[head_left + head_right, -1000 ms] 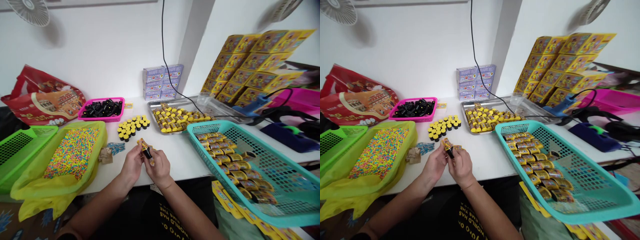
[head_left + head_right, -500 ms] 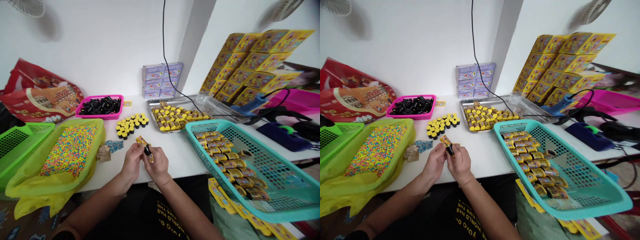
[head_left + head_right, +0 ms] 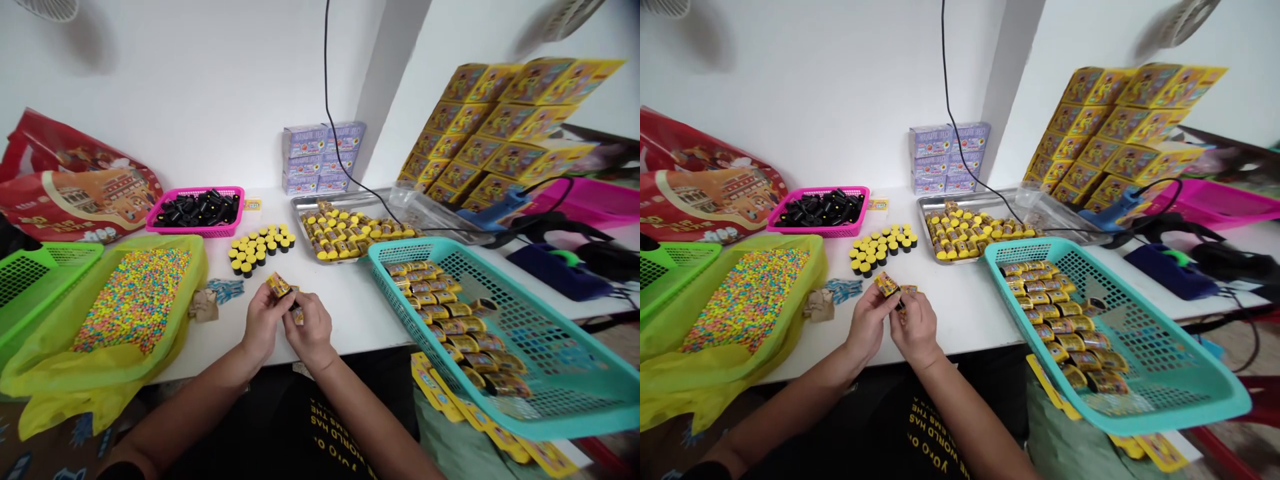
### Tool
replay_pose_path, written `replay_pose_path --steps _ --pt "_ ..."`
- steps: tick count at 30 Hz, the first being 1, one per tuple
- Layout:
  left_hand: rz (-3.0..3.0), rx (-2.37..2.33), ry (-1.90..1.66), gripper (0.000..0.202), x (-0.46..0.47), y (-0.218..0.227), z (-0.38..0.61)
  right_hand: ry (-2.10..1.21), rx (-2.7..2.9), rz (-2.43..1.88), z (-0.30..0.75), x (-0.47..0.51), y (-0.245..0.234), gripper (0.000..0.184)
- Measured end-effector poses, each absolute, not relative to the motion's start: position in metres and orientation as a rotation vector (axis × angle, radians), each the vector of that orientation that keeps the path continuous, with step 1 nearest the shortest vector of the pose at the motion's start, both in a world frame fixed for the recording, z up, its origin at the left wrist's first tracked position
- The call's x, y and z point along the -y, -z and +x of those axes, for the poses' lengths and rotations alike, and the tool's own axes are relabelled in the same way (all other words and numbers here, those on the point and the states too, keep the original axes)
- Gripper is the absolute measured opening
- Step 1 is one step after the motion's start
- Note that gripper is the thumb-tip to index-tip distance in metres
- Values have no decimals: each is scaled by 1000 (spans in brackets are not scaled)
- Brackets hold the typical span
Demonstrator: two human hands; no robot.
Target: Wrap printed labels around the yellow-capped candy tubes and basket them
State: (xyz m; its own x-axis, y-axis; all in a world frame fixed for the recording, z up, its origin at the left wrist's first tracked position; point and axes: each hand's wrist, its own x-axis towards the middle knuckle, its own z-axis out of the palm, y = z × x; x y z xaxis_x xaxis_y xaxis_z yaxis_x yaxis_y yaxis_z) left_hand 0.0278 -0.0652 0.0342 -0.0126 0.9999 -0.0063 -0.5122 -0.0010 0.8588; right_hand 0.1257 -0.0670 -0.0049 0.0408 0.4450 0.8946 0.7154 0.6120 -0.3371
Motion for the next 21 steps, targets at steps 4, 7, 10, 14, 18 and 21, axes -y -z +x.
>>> replay_pose_path --steps 4,7,10,14,18,21 --pt "674 -774 -1352 28 60 -37 20 105 1508 -1072 127 71 1 28" --pt "657 -793 -1314 29 57 -38 18 22 1485 -1103 127 72 0 31" --pt "642 -816 -1300 29 57 -39 19 -42 1513 -1112 127 72 2 38" --pt "641 -801 -1278 30 60 -39 18 -30 1581 -1113 129 72 3 36" --pt "644 -775 -1270 25 59 -39 14 -12 1644 -1082 133 73 -3 37" --pt "637 -748 -1253 22 54 -38 9 -105 1690 -1032 138 73 -8 37"
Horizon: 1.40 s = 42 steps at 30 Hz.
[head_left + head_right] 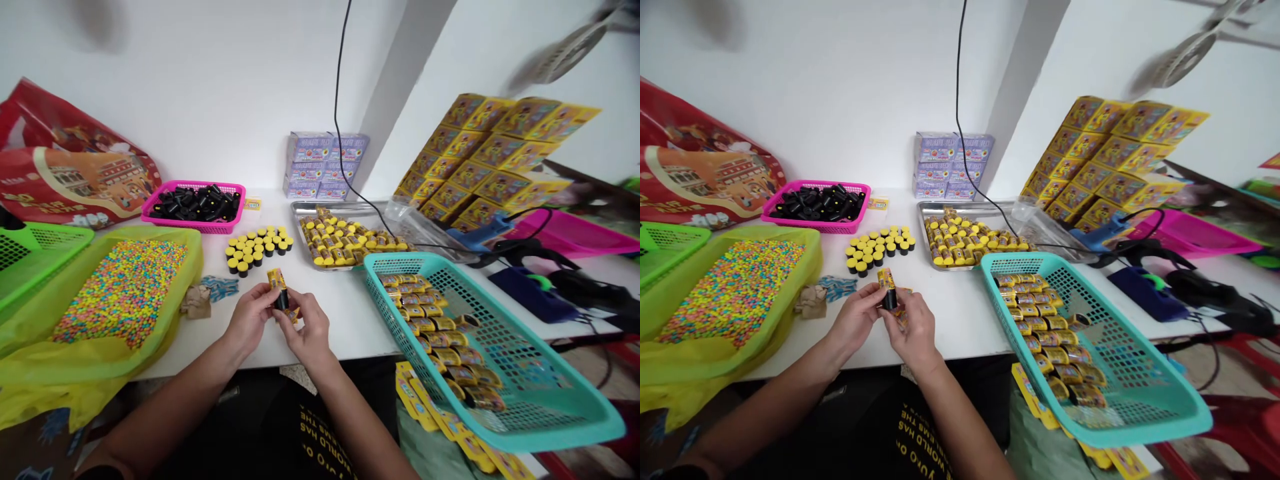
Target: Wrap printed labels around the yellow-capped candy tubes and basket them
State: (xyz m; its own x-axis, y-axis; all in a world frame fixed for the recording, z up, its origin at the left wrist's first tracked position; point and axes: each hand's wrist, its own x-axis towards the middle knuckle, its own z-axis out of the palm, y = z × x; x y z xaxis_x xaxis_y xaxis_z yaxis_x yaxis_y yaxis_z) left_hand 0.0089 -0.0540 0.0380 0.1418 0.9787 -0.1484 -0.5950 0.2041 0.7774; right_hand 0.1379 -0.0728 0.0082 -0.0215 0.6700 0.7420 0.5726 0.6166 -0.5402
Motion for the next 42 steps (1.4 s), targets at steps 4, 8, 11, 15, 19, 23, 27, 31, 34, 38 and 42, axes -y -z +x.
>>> replay_pose_path --steps 4,8,11,15,19,23,27,31,34,38,42 --pt "650 -717 -1178 24 44 -34 3 -174 1710 -1002 141 69 -9 32" --pt "646 -659 -1098 26 34 -29 2 -205 1681 -1034 139 62 -4 30" --pt "630 -629 -1080 27 26 -27 3 -224 1658 -1070 138 54 0 30" --pt "698 -642 -1089 28 13 -29 3 -285 1571 -1096 137 38 -1 26" --pt "752 -632 -1184 27 -8 -31 -3 -367 1498 -1079 128 8 -5 21" --pt "682 -610 -1274 29 -28 -31 -15 -684 1266 -976 110 -30 -11 26" --pt "628 -573 -1278 30 -38 -26 -26 -897 1123 -880 101 -57 -12 30" --pt "632 -595 -1257 28 -39 -18 -27 -1013 1129 -873 106 -64 -4 35" --pt "657 -624 -1259 29 -38 -14 -25 -1080 1171 -850 112 -62 0 26" --pt "718 -684 -1255 34 -37 -10 -22 -1134 1189 -798 118 -58 -2 11" --pt "804 -760 -1286 36 -35 -8 -19 -1298 1231 -804 119 -53 -8 11"
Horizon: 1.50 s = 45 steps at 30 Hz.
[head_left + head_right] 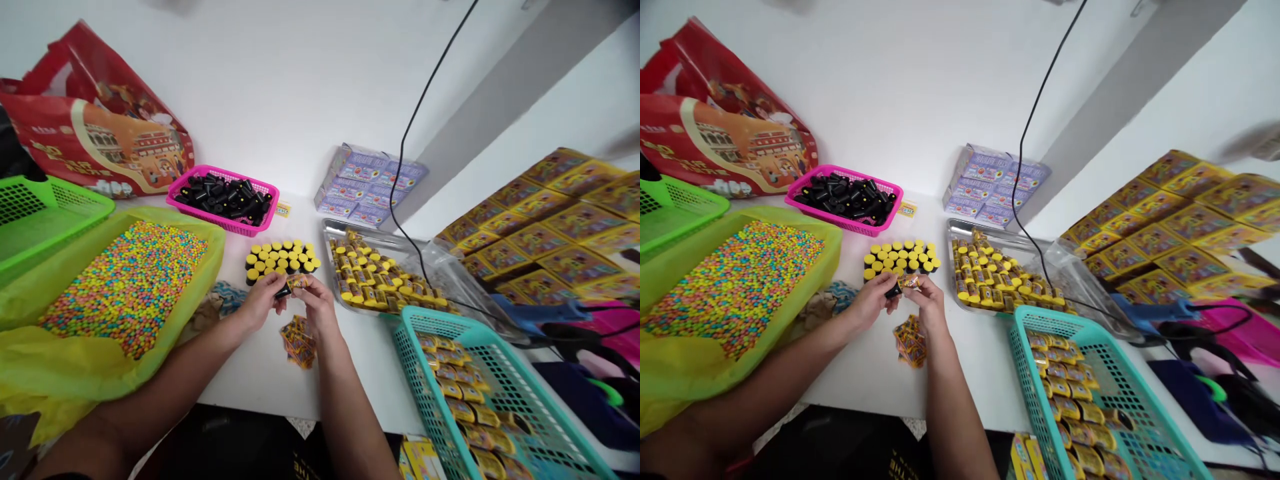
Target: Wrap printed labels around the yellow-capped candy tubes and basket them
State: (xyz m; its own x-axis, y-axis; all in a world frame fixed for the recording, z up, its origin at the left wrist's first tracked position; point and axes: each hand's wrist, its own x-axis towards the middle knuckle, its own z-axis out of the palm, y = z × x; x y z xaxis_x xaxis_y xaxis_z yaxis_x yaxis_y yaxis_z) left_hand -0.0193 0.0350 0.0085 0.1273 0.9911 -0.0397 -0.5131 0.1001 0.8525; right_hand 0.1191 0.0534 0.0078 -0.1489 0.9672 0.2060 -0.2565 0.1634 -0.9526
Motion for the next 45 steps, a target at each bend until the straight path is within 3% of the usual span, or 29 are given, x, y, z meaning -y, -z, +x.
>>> replay_pose_path --steps 14,22,29,36,40,45 --pt "1184 -887 -1146 35 -27 -19 -20 -1554 1005 -823 129 -55 -12 19" --pt "1496 -1192 -1373 20 -27 -10 -23 -1525 1049 -907 125 -51 -14 18" --pt "1618 -1256 -1290 14 -24 -8 -23 -1511 1116 -880 125 -51 -12 19" --pt "1492 -1376 -1325 26 -23 -14 -21 -1537 969 -877 125 -53 -9 34" --pt "1320 -1223 -1388 30 -23 -13 -18 -1623 1029 -854 121 -51 -7 25" --pt "1080 -966 -1237 44 -23 -10 -15 -1652 1122 -803 113 -46 -3 28"
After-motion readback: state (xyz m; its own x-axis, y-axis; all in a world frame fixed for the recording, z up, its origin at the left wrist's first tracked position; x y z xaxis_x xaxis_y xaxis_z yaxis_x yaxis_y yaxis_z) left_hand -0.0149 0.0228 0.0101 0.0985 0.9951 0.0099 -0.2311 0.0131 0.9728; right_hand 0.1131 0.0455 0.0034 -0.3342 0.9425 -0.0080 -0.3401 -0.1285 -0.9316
